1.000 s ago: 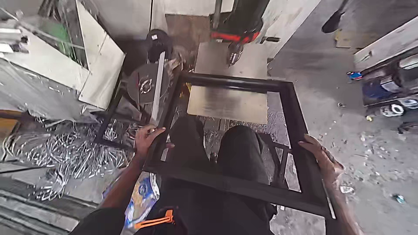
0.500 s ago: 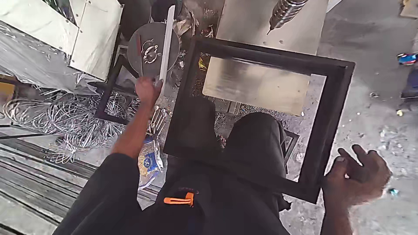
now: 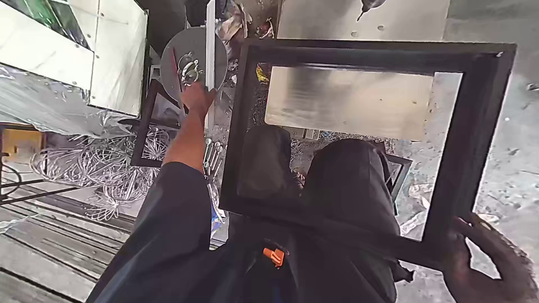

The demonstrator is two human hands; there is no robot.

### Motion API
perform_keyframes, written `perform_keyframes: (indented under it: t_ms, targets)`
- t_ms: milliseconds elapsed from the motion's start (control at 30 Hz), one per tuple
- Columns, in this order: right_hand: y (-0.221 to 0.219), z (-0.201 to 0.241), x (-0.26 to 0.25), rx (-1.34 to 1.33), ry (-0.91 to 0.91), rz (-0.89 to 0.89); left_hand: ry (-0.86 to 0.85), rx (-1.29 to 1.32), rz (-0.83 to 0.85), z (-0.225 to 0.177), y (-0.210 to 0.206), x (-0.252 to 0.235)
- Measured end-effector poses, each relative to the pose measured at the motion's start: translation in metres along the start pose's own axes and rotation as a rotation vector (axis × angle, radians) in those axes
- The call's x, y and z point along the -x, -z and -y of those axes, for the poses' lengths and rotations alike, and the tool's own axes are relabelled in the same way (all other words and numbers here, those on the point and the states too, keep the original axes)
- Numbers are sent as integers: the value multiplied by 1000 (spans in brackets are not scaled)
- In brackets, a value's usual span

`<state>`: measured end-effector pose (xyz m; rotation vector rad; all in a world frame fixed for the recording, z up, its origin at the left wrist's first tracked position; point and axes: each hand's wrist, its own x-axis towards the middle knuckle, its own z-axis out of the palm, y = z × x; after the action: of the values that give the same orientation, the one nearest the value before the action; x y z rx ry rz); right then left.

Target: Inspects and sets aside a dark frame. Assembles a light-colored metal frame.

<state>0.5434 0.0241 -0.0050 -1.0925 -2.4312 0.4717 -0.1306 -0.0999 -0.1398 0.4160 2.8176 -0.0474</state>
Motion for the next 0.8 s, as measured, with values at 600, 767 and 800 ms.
perform_keyframes:
  t_ms: [600,767,800]
  targets:
    - [-25,13,-15,-24,56,104,52,156,112,6,4,-13]
    - [-31,13,-19,-10,59,106,29,157,112,8,3,-15]
    - [-32,14,-18,-9,58,100,19,155,108,10,1,-18]
